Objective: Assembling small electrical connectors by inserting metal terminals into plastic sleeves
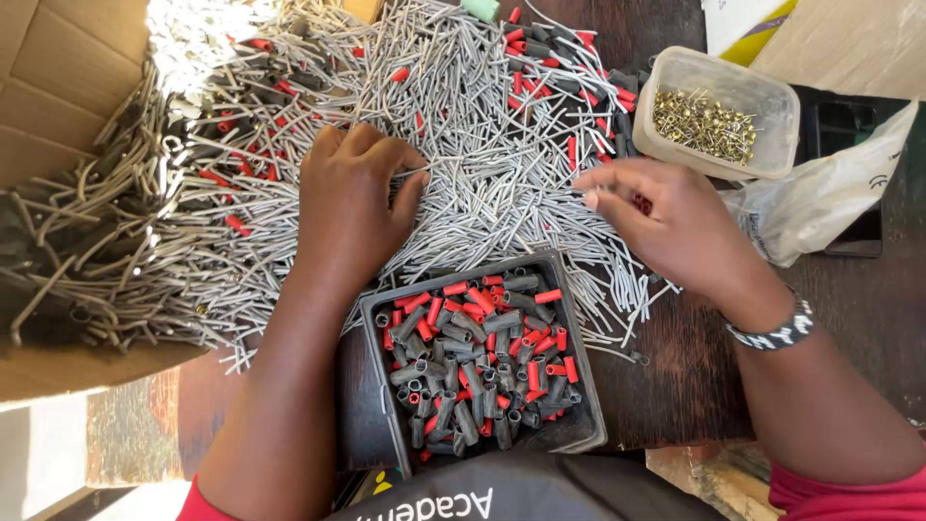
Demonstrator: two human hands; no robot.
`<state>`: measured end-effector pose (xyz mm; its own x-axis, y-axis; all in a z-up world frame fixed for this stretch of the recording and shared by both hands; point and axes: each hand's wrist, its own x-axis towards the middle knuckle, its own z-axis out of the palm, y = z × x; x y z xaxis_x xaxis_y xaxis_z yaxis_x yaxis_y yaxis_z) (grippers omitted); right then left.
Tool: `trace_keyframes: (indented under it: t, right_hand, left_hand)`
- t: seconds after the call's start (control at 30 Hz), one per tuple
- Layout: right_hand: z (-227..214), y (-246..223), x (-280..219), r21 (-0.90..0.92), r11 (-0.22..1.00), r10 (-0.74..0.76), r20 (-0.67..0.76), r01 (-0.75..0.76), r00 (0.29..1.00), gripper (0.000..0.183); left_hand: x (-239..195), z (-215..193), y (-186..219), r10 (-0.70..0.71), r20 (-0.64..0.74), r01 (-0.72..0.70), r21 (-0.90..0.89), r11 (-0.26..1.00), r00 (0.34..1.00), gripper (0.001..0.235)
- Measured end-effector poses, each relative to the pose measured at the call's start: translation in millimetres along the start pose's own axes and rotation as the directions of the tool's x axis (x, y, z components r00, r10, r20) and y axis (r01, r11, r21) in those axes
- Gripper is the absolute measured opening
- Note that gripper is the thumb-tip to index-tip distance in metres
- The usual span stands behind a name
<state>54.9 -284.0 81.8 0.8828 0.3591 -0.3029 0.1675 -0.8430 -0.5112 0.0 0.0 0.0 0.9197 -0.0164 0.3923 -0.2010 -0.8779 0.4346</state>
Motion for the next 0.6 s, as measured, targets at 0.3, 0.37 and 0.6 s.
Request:
trace_keyframes:
  t: [0.3,0.37,0.6]
  right_hand:
    - [30.0,13.6,59.7,-0.567,0.813,-0.249,-0.132,0.133,0.960,0.027]
    - [31.3,14.6,65.7,-0.586,0.803,-0.221,-0.121,0.110,0.968,0.026]
    - [27.4,13.8,88.6,-0.561,0.827,-0.088,-0.058,0.040,0.994,0.023]
  left_hand:
    - [0.2,-1.9,-2.5,-0.027,-0.002,0.027,0.020,0.999,1.000,0.012]
    - [0.7,-3.1,-1.4,-0.033,-0.012,0.033,0.000,0.999,0.999,0.013]
    - [2.3,-11.4,1.1,-0.058,-0.068,0.050,-0.117,0.992,0.996,0.018]
